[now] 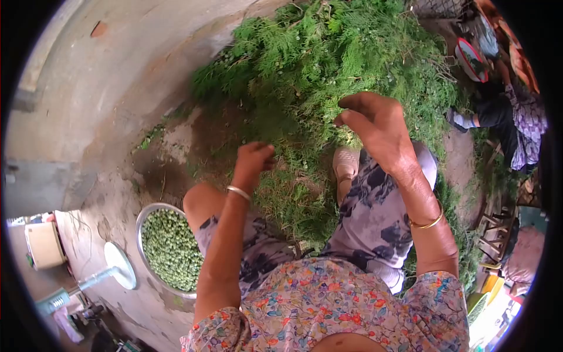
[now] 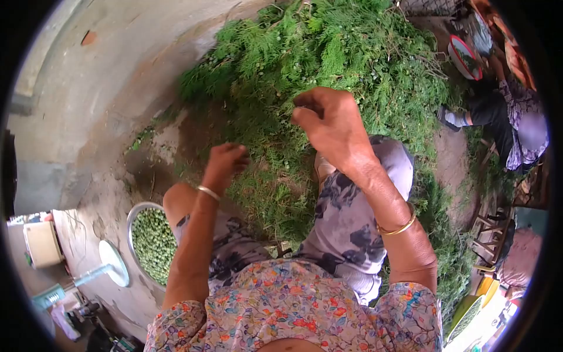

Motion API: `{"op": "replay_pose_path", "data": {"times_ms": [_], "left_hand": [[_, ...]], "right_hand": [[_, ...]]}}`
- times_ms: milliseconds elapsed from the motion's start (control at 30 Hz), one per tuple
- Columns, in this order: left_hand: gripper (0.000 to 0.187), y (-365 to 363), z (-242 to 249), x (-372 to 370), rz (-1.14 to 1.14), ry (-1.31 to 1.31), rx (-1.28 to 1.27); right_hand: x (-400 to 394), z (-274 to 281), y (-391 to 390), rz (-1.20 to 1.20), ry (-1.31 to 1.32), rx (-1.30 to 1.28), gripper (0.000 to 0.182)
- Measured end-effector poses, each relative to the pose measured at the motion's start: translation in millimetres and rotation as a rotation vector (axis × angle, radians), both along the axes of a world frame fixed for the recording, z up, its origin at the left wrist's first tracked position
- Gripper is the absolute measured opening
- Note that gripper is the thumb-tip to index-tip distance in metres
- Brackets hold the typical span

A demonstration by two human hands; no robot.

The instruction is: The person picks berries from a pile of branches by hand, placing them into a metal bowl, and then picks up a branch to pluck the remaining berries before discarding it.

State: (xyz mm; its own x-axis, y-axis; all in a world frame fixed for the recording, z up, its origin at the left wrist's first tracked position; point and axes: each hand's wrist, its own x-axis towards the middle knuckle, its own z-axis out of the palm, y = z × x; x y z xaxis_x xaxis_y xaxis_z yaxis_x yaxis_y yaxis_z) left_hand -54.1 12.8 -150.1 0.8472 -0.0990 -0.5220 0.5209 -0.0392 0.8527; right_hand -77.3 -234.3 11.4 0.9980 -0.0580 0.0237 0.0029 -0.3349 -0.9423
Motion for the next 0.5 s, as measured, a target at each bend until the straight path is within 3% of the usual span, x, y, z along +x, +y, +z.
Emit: {"op": "replay_pose_path", "data": {"times_ms": [67, 100, 167, 267, 300, 367, 467, 500], "left_hand": [[0.042, -16, -45, 11, -0.258, -0.028, 0.239], [0.042, -23, -72, 13, -0.272, -0.019, 0.248], [0.039, -37, -117, 13, -0.595, -0.35, 0.852], [0.044, -61, -125, 23, -0.712, -0.233, 0.88], [0.044, -65, -143, 26, -0.73, -0.225, 0.876], [0.049, -70, -202, 31, -0.61, -0.512, 0.853], [0.059, -84, -259, 41, -0.701, -0.426, 0.887], [0.059, -93, -254, 43, -0.709, -0.429, 0.875]], "right_hand": [[18, -9, -5, 0.037, -0.013, -0.003, 0.022], [24, -15, -7, 0.024, -0.005, 0.007, 0.022], [33, -25, -12, -0.006, 0.044, 0.046, 0.021], [33, -9, -19, -0.027, 0.182, 0.112, 0.024], [33, -1, -21, -0.026, 0.187, 0.177, 0.024], [34, 9, -25, -0.033, 0.2, 0.24, 0.024], [35, 9, -28, -0.076, 0.314, 0.32, 0.022], [34, 7, -28, -0.064, 0.293, 0.302, 0.02]]}}
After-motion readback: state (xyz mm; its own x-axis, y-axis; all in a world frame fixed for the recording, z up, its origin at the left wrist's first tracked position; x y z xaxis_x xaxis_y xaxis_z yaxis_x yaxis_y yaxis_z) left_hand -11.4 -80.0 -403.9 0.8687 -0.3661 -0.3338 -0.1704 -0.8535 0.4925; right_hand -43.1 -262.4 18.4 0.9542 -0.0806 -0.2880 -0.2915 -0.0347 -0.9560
